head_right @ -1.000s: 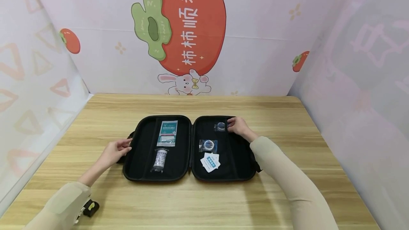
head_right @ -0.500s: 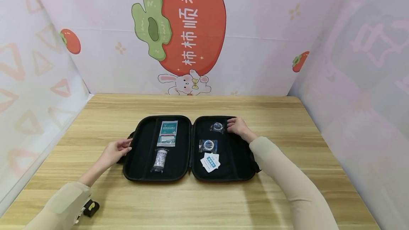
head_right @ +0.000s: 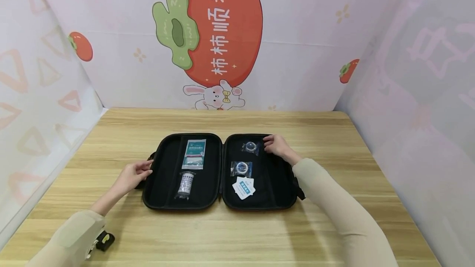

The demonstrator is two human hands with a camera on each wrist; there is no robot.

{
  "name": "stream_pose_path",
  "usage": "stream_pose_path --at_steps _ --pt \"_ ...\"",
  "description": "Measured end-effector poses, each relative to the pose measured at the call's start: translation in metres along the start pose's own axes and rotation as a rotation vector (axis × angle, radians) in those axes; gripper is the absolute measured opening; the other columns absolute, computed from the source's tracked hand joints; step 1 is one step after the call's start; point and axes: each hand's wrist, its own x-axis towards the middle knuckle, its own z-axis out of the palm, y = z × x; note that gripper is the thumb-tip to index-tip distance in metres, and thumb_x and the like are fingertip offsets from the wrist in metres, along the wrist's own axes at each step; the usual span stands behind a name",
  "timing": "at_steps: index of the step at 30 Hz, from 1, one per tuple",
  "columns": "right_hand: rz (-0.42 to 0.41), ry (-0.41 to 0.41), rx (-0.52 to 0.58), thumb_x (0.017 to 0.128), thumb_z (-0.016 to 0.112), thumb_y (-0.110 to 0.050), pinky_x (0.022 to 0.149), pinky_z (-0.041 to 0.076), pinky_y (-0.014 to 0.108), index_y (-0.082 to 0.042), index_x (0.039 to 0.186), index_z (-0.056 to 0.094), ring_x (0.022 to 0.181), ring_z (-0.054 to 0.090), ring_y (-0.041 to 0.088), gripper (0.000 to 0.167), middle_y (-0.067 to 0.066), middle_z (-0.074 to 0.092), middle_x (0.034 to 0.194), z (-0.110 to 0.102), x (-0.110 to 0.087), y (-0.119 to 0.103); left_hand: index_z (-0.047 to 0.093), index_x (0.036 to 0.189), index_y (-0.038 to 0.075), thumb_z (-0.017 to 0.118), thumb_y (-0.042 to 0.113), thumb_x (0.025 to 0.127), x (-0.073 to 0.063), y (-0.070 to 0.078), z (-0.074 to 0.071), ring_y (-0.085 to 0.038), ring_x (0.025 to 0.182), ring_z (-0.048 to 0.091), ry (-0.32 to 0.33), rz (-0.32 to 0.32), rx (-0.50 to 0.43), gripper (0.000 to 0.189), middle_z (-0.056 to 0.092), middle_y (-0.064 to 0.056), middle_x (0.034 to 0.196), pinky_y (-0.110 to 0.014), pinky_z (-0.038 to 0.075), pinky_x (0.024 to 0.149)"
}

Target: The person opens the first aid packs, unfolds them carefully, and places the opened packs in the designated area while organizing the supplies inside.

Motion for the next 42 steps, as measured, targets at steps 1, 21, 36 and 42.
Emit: stream_pose_path --at_steps 1,21,36,42 --pt "-0.007 -0.005 -0.03 0.08 0.059 0.001 0.069 0.051 0.036 0.002 0.122 0.05 0.085 0.062 0.026 0.043 0.023 0.06 0.103 0.0 -0.004 -0.006 0.048 0.117 -0.014 0.054 -0.003 0.084 0.0 0.0 0.0 -0.017 0.065 0.056 -0.001 0.001 0.001 0.036 0.06 -0.02 0.088 -0.021 0.043 0.052" --pt "-0.184 0.001 -0.494 0.081 0.057 0.002 0.071 0.048 0.037 0.012 0.109 0.055 0.085 0.059 0.031 0.03 0.026 0.058 0.1 0.06 -0.099 -0.159 0.047 0.118 -0.013 0.052 -0.004 0.084 0.001 -0.002 -0.002 -0.017 0.066 0.056 -0.021 -0.002 0.01 0.036 0.06 -0.02 0.089 -0.023 0.044 0.052" --pt "-0.227 -0.13 -0.56 0.078 0.065 -0.007 0.076 0.048 0.035 0.006 0.107 0.059 0.092 0.057 0.03 0.033 0.02 0.059 0.105 0.083 -0.102 -0.159 0.047 0.119 -0.013 0.052 -0.004 0.084 0.001 -0.002 -0.001 -0.017 0.067 0.056 -0.028 -0.008 0.005 0.036 0.06 -0.021 0.09 -0.023 0.044 0.053" --pt "-0.206 -0.176 -0.596 0.076 0.068 -0.012 0.08 0.046 0.037 0.002 0.11 0.059 0.098 0.055 0.029 0.038 0.016 0.059 0.108 0.09 -0.103 -0.158 0.047 0.118 -0.013 0.052 -0.004 0.084 0.001 -0.003 -0.001 -0.018 0.067 0.057 -0.024 -0.002 -0.001 0.036 0.06 -0.021 0.09 -0.023 0.045 0.053"
